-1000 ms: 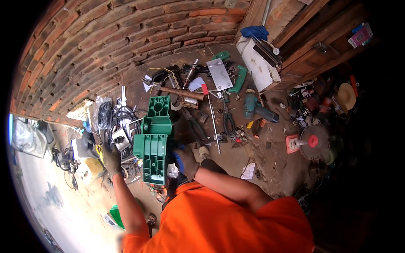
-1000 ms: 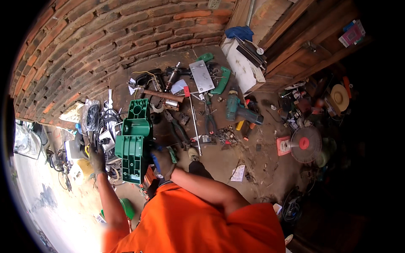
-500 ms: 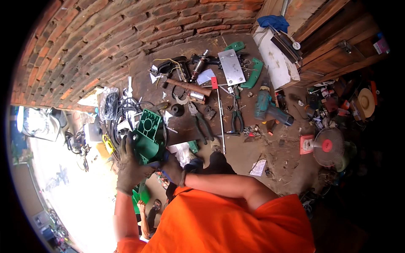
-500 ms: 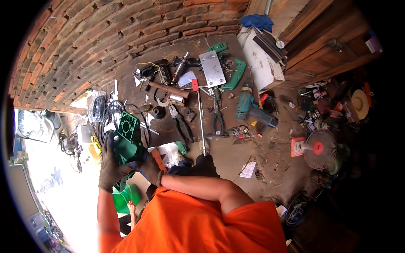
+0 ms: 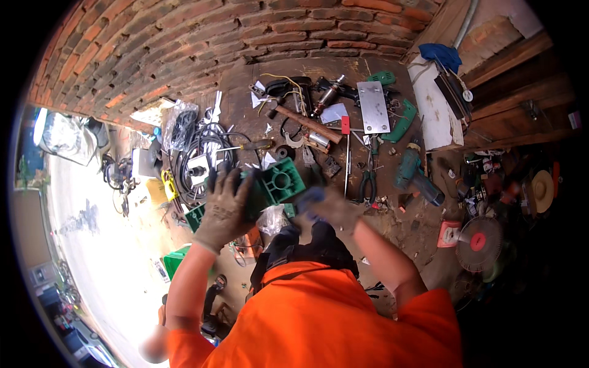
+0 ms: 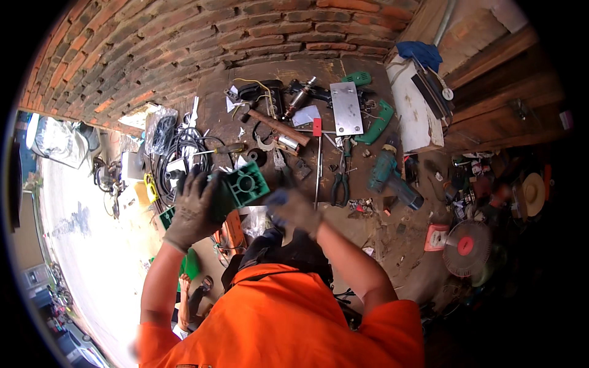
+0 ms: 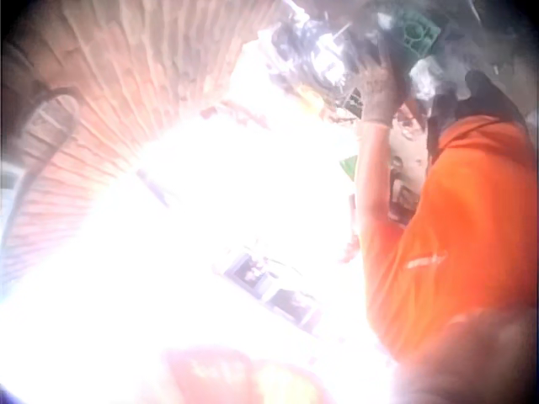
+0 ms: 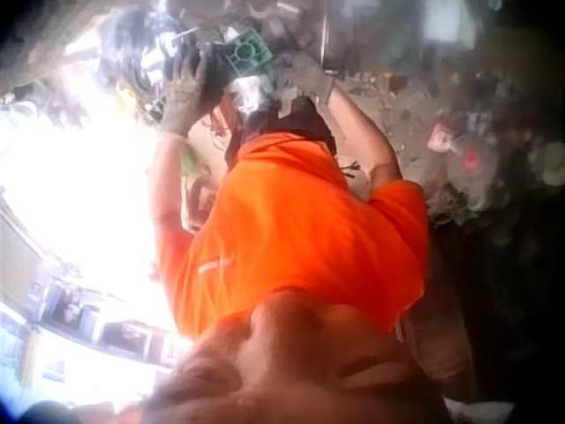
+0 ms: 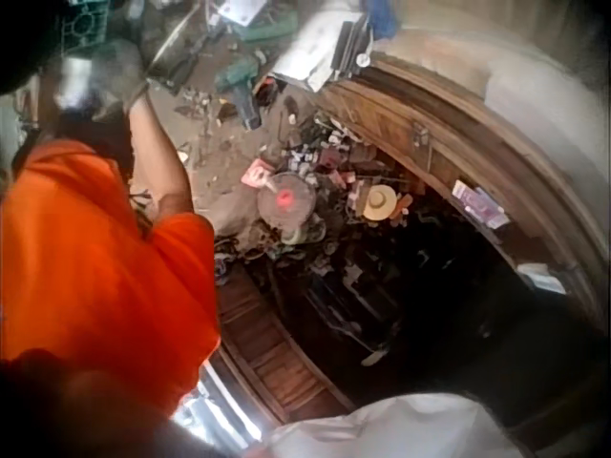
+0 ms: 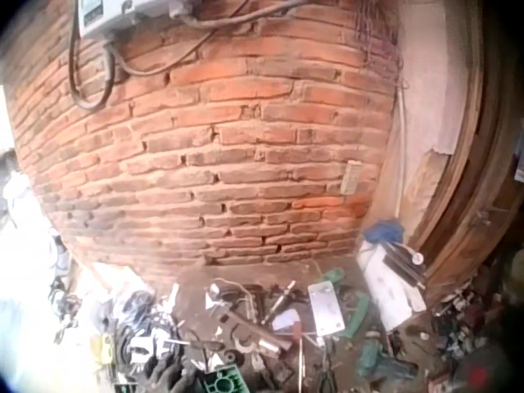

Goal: The person unpacks a green plastic housing from a clear bag and places it on a cluttered workbench. They then use a power drill to drive screws into the housing, followed by inserting a metal component into the assembly. The person continues to manipulate the housing and metal part, appearing to fit them together.

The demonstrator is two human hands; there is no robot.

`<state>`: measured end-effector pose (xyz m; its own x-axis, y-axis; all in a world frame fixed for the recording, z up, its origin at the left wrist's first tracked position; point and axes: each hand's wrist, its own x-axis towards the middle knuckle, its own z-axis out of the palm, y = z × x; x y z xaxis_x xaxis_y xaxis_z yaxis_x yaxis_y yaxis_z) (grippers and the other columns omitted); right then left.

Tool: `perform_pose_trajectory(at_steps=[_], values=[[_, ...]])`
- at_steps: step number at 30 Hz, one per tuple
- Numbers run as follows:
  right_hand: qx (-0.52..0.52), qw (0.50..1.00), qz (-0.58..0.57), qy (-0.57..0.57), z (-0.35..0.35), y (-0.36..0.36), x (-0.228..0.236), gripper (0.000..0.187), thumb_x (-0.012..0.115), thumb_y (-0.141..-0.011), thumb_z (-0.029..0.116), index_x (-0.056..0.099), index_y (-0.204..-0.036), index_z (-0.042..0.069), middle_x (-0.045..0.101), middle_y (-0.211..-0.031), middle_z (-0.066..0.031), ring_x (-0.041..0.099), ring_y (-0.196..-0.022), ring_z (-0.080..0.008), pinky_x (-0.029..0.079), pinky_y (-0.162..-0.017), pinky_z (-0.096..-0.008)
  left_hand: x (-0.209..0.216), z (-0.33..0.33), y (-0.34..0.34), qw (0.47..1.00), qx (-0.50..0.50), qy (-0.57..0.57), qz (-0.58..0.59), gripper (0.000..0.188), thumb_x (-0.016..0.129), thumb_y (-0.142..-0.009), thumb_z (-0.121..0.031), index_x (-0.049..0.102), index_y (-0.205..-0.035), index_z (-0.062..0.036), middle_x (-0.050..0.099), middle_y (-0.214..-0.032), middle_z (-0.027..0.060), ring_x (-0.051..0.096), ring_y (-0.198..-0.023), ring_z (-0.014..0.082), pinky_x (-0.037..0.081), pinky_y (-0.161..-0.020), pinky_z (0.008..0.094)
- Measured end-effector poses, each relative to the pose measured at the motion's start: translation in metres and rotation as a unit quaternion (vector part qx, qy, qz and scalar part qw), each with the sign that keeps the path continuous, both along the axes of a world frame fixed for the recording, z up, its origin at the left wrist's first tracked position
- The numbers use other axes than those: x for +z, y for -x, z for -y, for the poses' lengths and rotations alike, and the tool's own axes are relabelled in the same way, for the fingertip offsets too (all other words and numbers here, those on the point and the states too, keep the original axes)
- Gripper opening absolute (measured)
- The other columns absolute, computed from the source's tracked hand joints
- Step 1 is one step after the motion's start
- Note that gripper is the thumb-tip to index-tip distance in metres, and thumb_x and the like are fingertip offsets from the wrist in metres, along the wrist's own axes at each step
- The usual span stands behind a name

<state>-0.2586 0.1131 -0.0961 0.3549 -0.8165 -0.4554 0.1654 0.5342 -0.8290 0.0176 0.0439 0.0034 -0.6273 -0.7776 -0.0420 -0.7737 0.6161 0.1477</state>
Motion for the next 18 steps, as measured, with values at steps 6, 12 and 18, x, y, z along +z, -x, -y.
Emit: perform_pose_trajectory(at_steps=[6,12,18], values=[[-0.080,0.862,-0.441,0.238,0.102,0.017,0.050,0.027,0.067,-0.092,0.023,0.070,-0.113,0.007,0.076,-0.102,-0.0144,0.074,-0.092,-0.0241,0.059,-0.080,-0.0405,-0.014,0.008,0.018,0.998,-0.068,0.013,-0.012,0.083,0.081,-0.072,-0.029,0.050,-0.148,-0.0158,0.056,-0.131,0.0216,0.047,-0.135,0.0418,0.023,-0.121,0.0614],[0.222,0.663,-0.662,0.271,0.190,-0.029,-0.006,0.027,0.056,-0.093,0.021,0.076,-0.104,0.005,0.076,-0.104,-0.0173,0.074,-0.099,-0.0312,0.058,-0.084,-0.0441,-0.004,0.016,0.027,0.996,-0.069,-0.047,-0.014,0.099,0.087,-0.062,-0.039,0.047,-0.151,-0.0179,0.055,-0.138,0.0219,0.044,-0.140,0.0411,0.024,-0.122,0.0600],[0.192,0.663,-0.668,0.279,0.194,-0.038,-0.019,0.026,0.057,-0.091,0.019,0.077,-0.101,0.007,0.076,-0.107,-0.0168,0.074,-0.100,-0.0302,0.058,-0.085,-0.0438,-0.008,0.012,0.019,0.996,-0.051,-0.045,-0.058,0.103,0.087,-0.061,-0.049,0.047,-0.151,-0.0189,0.056,-0.137,0.0200,0.045,-0.139,0.0409,0.024,-0.122,0.0590]])
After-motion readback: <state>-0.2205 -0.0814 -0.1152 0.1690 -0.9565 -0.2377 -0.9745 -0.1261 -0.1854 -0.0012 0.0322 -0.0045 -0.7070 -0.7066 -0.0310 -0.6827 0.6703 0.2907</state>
